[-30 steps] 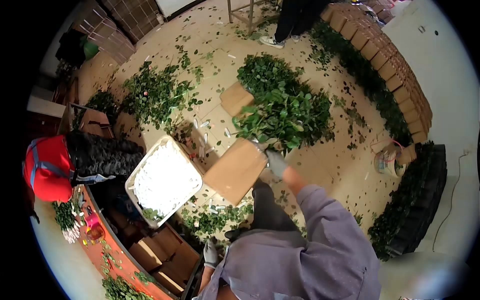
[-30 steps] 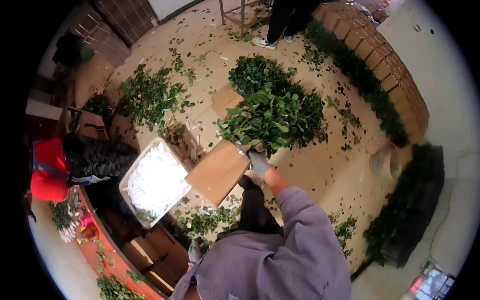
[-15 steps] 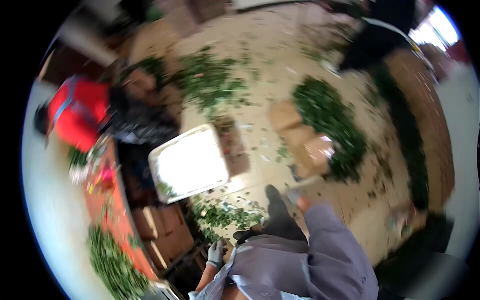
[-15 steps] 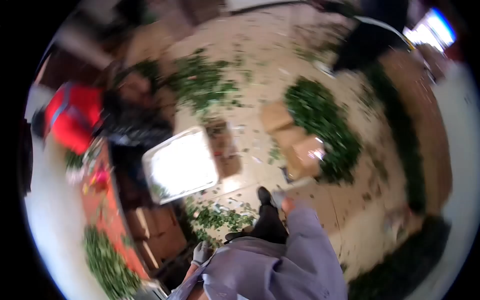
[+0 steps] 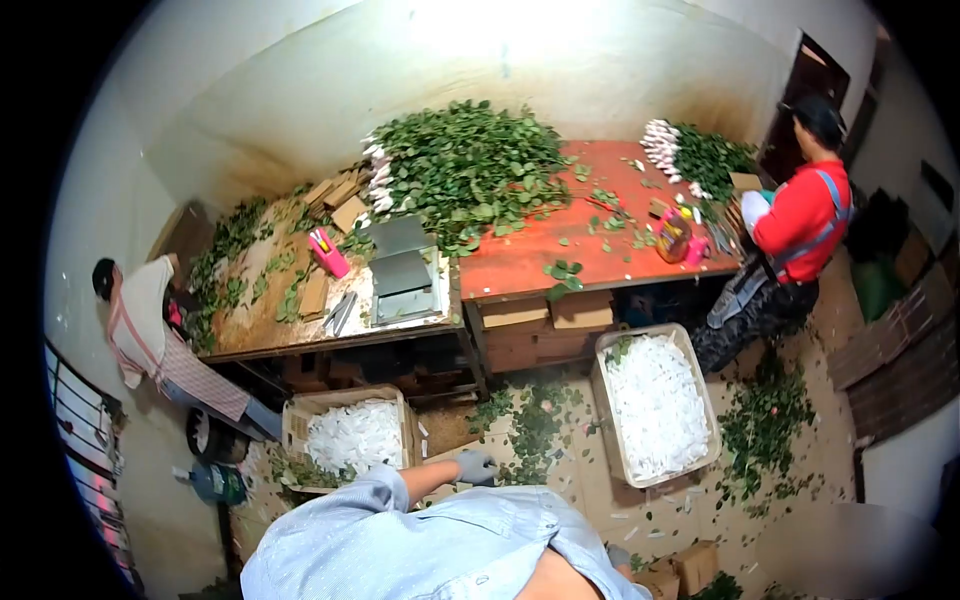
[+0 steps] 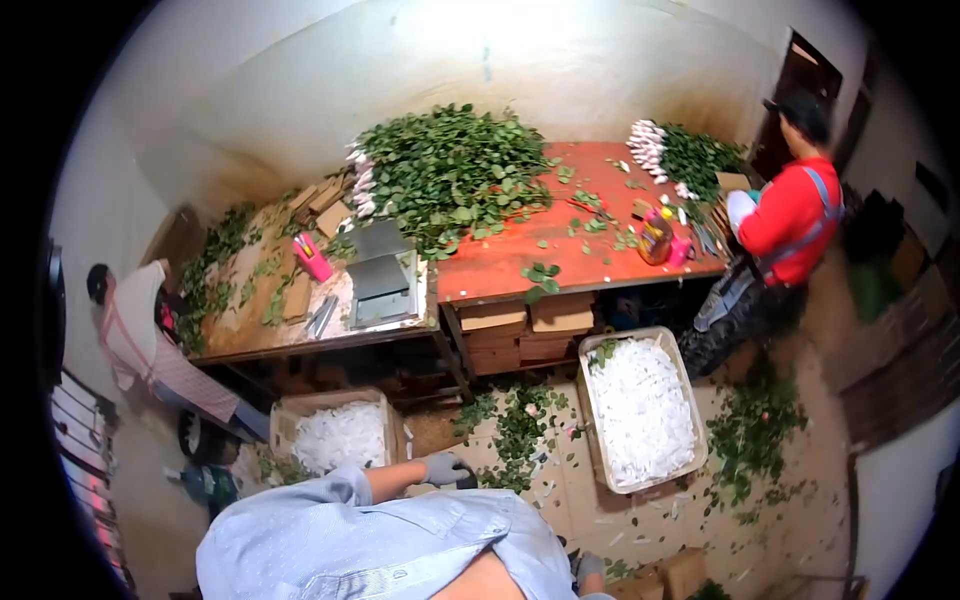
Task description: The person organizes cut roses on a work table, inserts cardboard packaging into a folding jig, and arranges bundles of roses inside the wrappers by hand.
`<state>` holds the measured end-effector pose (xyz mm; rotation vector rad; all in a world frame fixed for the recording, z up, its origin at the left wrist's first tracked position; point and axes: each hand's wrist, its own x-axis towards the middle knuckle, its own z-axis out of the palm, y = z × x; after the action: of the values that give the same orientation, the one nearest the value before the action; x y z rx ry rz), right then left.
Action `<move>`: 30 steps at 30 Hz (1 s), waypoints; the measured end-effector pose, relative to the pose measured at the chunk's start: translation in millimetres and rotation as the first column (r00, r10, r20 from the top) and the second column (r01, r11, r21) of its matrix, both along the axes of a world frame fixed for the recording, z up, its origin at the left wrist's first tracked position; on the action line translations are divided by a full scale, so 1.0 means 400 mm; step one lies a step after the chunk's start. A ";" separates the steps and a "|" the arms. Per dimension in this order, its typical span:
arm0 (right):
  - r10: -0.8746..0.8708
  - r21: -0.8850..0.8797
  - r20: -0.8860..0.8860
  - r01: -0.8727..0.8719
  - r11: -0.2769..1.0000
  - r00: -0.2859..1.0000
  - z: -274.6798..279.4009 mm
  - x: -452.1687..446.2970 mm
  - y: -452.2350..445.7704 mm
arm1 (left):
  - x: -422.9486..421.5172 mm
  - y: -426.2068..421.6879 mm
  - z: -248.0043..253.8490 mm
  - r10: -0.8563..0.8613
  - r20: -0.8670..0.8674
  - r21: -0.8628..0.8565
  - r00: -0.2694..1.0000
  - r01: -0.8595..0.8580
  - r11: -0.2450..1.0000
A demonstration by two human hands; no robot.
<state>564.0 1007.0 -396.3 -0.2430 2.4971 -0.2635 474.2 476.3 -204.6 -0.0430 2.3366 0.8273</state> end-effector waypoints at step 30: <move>-0.347 -0.821 -0.252 -0.010 0.571 0.903 0.540 -1.124 -1.501 | -0.478 -0.432 1.200 0.146 -0.986 0.142 0.085 -0.059 0.988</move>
<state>114.4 406.6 -180.4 -0.4481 2.5914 -1.6217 282.9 303.5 275.4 0.6317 3.6655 1.2526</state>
